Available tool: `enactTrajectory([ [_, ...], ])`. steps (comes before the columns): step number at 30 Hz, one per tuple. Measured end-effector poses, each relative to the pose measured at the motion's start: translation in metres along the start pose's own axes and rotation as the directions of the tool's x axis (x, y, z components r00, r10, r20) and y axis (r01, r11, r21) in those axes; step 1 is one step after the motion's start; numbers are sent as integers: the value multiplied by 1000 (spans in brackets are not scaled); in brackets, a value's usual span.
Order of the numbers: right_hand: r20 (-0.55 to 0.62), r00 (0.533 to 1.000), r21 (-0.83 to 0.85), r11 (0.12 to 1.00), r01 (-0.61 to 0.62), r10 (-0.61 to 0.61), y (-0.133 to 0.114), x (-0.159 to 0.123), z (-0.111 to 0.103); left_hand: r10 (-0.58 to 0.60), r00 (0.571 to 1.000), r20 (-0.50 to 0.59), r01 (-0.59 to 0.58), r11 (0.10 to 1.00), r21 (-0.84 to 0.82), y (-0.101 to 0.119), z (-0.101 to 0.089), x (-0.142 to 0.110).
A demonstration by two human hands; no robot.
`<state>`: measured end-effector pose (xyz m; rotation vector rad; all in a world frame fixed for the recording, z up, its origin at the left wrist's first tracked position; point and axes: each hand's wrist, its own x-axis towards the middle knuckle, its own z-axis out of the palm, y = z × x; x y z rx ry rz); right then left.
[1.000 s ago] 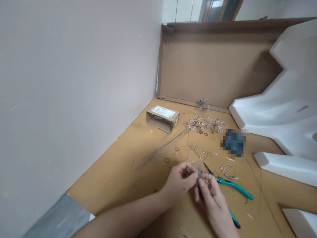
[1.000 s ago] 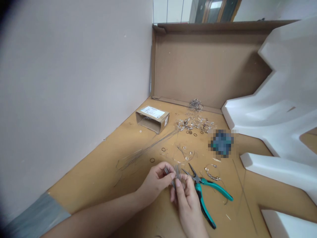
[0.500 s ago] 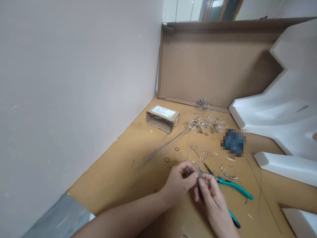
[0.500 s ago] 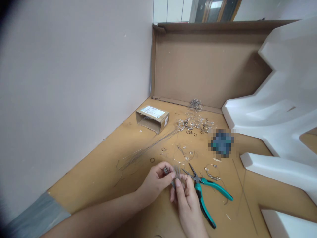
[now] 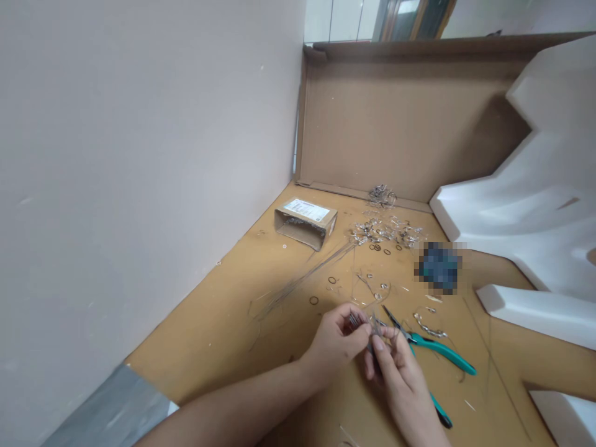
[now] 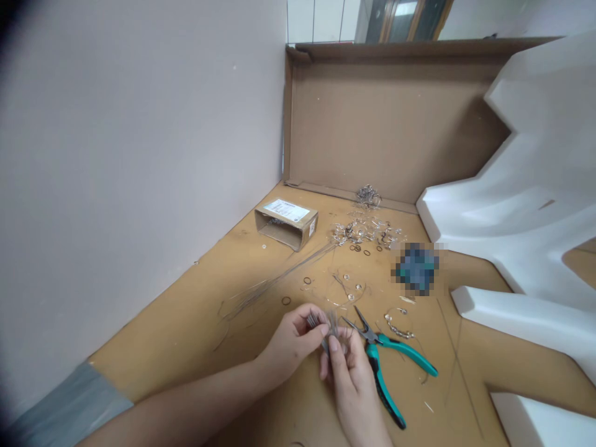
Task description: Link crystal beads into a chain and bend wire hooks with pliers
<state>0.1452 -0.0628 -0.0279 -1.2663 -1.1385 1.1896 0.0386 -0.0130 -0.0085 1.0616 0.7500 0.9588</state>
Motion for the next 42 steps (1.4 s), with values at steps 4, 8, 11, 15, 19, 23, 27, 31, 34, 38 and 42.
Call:
enactTrajectory([
  [4, 3, 1000, -9, 1000, 3, -3, -4, -1, 2, -20, 1000, -1, 20, 1000, -6, 1, 0, 0],
  [8, 1, 1000, -10, 1000, 7, -7, -9, -1, 3, -19, 1000, 8, 19, 1000, 5, 2, 0, -1],
  [11, 12, 1000, -3, 1000, -5, 5, -9, 0, 3, -9, 1000, 8, 9, 1000, 1, 4, 1, -1],
  [15, 15, 1000, -3, 1000, -10, 10, -7, -1, 1, -13, 999, 38, 14, 1000, -24, 4, 2, -1],
  [19, -2, 1000, -25, 1000, -1, 1, -3, -1, 0, -1, 1000, 14, 1, 1000, -4, 3, 1, -1],
  [23, -12, 1000, -33, 999, 18, -18, 0, 1, -1, -10, 999, 35, 10, 1000, -17, 2, 1, 0],
  [27, -12, 1000, -7, 1000, 9, -9, 0, 1, -1, 5, 1000, -17, -4, 1000, 31, 4, 1, -1],
  [31, -9, 1000, -24, 1000, 1, -2, -2, -1, -1, 18, 998, -61, -15, 998, 63, 4, 1, -1],
  [34, -4, 1000, -45, 999, 21, -21, -3, 0, -1, 27, 997, -69, -22, 997, 74, 3, 0, -1],
  [38, -12, 1000, -32, 999, 21, -22, -4, 0, 1, 14, 1000, -24, -13, 999, 42, -1, -1, 0],
  [42, 1, 1000, -21, 1000, 20, -20, -5, 0, 2, 5, 998, 55, -4, 1000, -27, -2, -1, 0],
])
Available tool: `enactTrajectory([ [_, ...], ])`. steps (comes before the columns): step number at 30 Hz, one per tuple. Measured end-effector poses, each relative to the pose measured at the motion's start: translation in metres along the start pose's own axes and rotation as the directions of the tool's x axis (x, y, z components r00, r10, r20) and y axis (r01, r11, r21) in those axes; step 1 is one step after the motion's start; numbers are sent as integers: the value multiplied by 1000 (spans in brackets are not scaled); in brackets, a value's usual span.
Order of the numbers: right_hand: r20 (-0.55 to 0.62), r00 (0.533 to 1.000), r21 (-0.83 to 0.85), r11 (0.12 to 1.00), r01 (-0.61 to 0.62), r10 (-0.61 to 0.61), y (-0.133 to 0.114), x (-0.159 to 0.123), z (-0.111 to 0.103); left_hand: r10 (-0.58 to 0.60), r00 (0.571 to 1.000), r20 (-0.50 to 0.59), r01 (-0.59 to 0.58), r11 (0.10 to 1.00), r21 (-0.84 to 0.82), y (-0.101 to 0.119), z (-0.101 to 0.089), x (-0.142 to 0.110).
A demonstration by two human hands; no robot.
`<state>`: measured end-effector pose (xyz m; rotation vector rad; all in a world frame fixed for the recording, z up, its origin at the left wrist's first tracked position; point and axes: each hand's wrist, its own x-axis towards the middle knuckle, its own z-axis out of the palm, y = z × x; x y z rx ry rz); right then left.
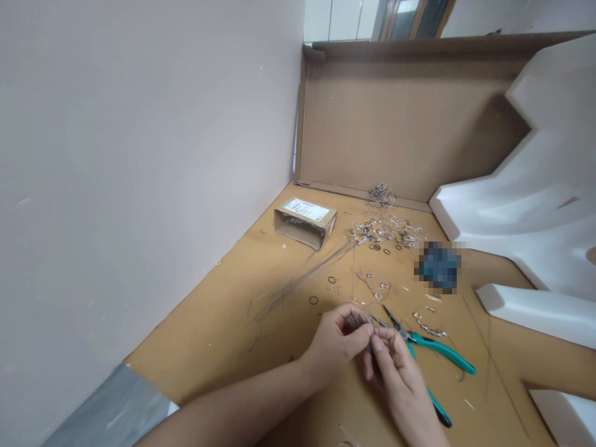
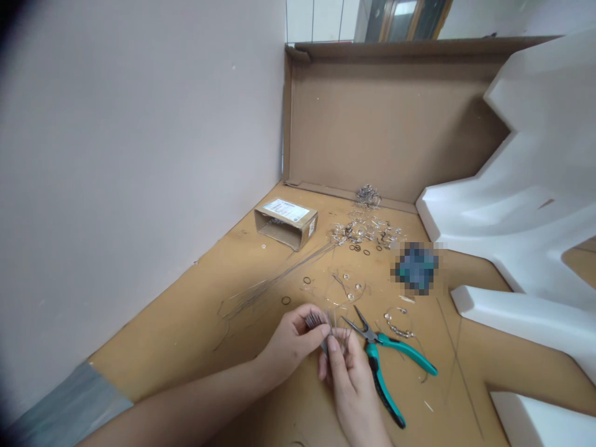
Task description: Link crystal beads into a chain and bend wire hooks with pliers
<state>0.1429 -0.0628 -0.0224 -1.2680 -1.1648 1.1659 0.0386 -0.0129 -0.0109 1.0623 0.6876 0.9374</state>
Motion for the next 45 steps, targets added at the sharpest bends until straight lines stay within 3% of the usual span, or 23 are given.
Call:
enactTrajectory([
  [23, 14, 1000, -18, 1000, 7, -7, 0, 0, -2, 31, 996, -82, -25, 997, 75, 5, 0, -1],
  [26, 12, 1000, 1, 1000, 11, -11, -1, 0, -1, -9, 1000, -29, 11, 999, 48, 3, -1, -2],
  [32, 12, 1000, 25, 1000, -6, 6, -2, 0, 1, 11, 996, -86, -4, 997, 72, 4, 0, -2],
  [38, -2, 1000, -17, 1000, 20, -20, -1, 1, -1, -29, 999, -45, 30, 999, 38, 3, 1, -1],
  [45, 8, 999, -48, 998, 40, -40, 1, 0, -3, 15, 994, -105, -7, 997, 81, 5, 1, -1],
])
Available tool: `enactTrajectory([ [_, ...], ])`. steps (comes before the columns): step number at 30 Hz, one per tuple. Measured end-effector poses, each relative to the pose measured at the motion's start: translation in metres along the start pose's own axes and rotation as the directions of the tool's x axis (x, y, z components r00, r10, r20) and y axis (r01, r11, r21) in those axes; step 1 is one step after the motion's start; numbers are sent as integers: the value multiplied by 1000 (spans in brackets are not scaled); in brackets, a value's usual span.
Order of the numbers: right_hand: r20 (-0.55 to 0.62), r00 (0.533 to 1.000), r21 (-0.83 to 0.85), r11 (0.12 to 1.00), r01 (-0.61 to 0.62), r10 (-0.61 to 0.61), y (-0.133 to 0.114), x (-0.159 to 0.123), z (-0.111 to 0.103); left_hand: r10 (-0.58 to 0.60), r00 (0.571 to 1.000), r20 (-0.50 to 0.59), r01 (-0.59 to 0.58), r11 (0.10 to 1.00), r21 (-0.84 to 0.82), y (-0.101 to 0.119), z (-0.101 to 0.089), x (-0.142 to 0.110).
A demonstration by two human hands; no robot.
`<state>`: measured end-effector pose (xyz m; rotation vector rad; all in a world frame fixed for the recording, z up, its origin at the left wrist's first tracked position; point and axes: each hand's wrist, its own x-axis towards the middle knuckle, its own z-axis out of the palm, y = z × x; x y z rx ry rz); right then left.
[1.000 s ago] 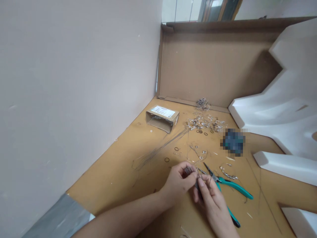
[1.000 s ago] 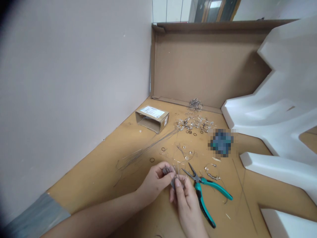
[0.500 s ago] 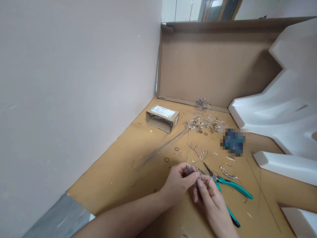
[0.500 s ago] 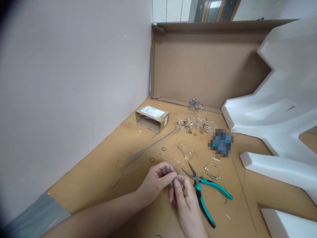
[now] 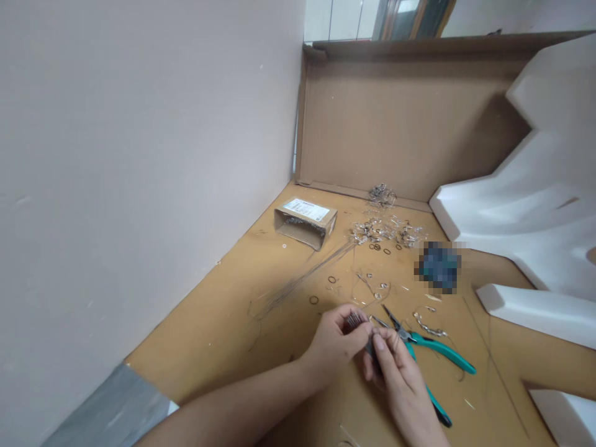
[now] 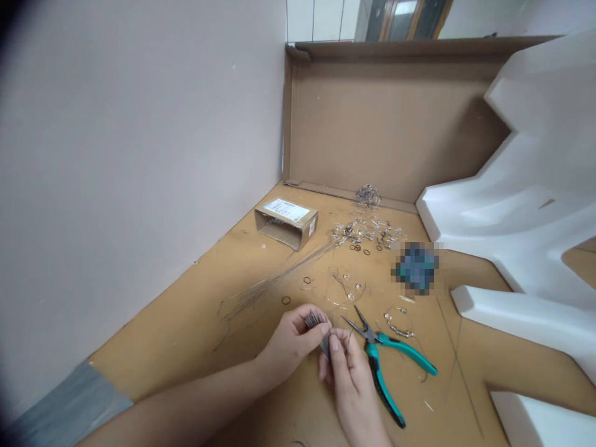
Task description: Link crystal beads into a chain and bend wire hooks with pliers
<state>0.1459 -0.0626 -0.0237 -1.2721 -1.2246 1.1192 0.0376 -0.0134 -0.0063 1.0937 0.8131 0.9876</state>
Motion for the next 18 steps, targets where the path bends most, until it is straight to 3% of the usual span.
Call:
enactTrajectory([
  [18, 18, 1000, -7, 1000, 10, -10, 2, 0, -1, 18, 1000, -17, -18, 1000, 10, 0, 0, 0],
])
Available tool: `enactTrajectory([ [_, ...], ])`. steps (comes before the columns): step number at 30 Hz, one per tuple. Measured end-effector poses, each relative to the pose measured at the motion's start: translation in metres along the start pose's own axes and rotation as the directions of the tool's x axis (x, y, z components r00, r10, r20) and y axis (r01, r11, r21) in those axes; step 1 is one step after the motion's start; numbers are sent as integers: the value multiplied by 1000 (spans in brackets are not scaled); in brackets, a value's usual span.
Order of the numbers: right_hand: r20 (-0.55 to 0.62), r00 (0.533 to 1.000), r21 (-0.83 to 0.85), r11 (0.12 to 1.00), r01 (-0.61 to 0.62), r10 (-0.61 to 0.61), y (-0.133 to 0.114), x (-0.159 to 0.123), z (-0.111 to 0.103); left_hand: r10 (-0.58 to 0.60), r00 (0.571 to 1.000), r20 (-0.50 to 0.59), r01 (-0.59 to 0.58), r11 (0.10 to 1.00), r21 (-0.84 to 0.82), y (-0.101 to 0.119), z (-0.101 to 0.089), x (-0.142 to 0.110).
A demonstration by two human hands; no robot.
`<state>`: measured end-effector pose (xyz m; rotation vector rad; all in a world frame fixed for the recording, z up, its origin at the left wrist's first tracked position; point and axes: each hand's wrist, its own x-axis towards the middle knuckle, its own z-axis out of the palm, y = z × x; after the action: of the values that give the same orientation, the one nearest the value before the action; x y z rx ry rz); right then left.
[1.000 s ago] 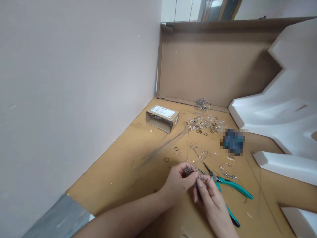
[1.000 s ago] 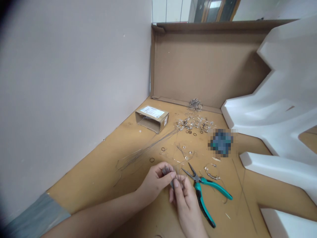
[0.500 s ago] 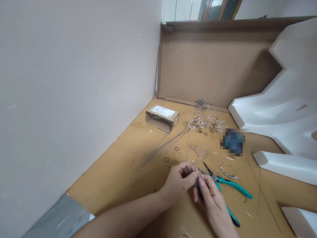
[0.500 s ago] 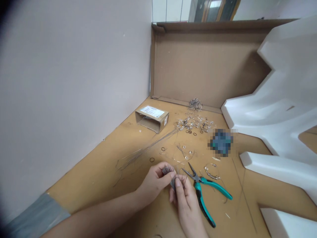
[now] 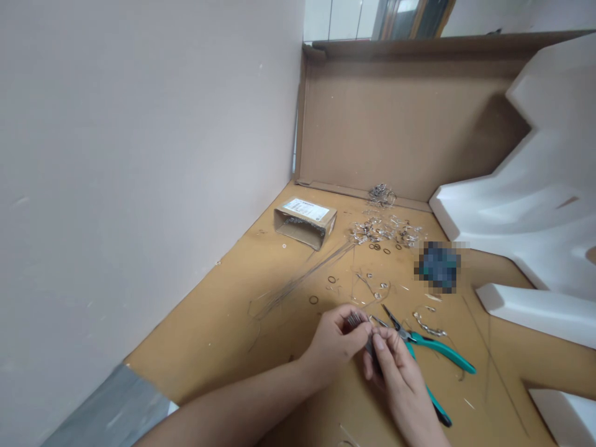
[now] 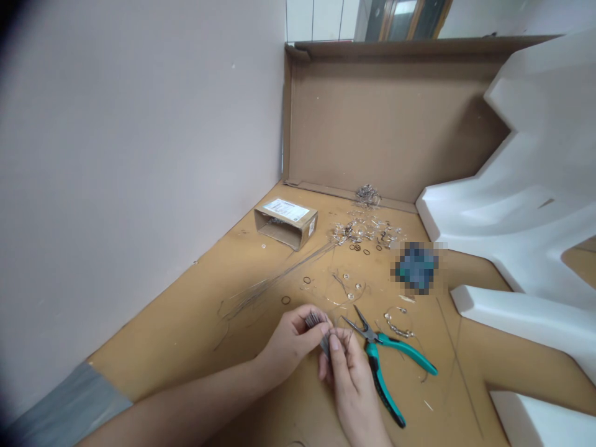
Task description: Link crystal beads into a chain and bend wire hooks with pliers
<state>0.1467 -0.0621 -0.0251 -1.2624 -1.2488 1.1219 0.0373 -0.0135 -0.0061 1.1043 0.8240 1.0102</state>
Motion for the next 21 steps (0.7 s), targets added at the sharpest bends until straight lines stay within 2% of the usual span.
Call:
enactTrajectory([
  [5, -4, 1000, -6, 1000, -9, 9, 0, 1, 1, -16, 999, 51, 17, 1000, -15, -2, -1, -1],
  [15, 2, 1000, -23, 999, 26, -26, -1, 1, 1, 2, 1000, 10, -2, 1000, 9, -1, -1, 0],
  [21, -21, 1000, -16, 1000, -3, 2, -2, 0, 2, 14, 1000, 4, -14, 999, 44, -2, -1, 0],
])
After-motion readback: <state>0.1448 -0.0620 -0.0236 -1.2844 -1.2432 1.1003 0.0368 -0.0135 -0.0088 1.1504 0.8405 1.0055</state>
